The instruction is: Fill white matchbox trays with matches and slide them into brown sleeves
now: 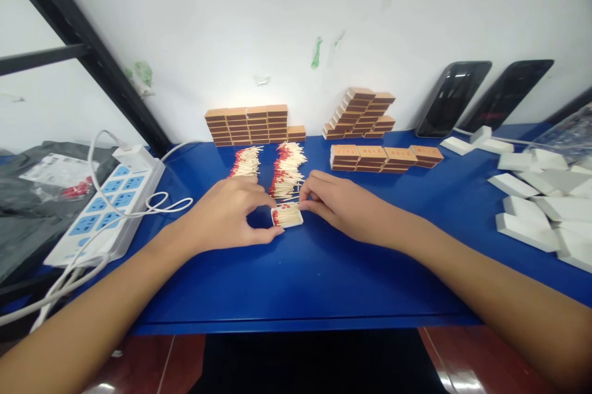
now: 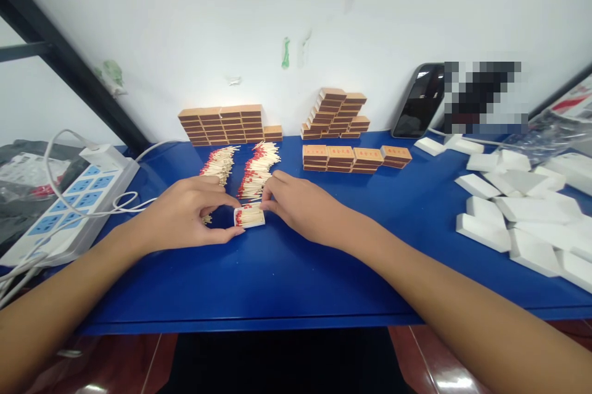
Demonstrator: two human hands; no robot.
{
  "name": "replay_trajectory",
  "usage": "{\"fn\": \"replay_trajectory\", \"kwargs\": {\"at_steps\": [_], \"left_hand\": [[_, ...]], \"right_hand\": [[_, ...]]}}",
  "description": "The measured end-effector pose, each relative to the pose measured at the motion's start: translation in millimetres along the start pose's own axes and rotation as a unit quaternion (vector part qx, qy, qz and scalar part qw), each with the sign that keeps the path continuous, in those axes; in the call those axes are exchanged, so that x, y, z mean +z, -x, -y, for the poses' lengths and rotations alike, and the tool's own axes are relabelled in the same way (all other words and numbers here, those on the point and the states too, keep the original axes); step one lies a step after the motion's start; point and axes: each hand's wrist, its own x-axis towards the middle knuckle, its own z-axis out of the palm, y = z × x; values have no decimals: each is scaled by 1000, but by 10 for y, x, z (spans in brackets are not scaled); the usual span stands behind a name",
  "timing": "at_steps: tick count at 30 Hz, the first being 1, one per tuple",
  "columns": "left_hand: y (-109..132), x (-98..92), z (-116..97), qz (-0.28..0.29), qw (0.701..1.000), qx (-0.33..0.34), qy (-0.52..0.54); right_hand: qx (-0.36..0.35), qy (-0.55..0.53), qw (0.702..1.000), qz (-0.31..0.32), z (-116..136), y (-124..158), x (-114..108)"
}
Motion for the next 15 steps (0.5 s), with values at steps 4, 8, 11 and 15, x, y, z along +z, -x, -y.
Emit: {"fn": "replay_trajectory", "kwargs": {"at_steps": [4, 8, 11, 15], "left_hand": [[-5, -4, -3, 2, 1000, 2, 2], [-14, -2, -3, -7, 1000, 0, 2], [-13, -2, -6, -9, 1000, -2, 2], [-7, -4, -15, -6, 1000, 1, 5]], "right_hand": [[-9, -5, 1000, -4, 2, 2, 17], [-15, -10, 1000, -6, 10, 5, 39], [-6, -8, 1000, 2, 17, 2, 43], [8, -8, 1000, 9, 24, -3, 49]]}}
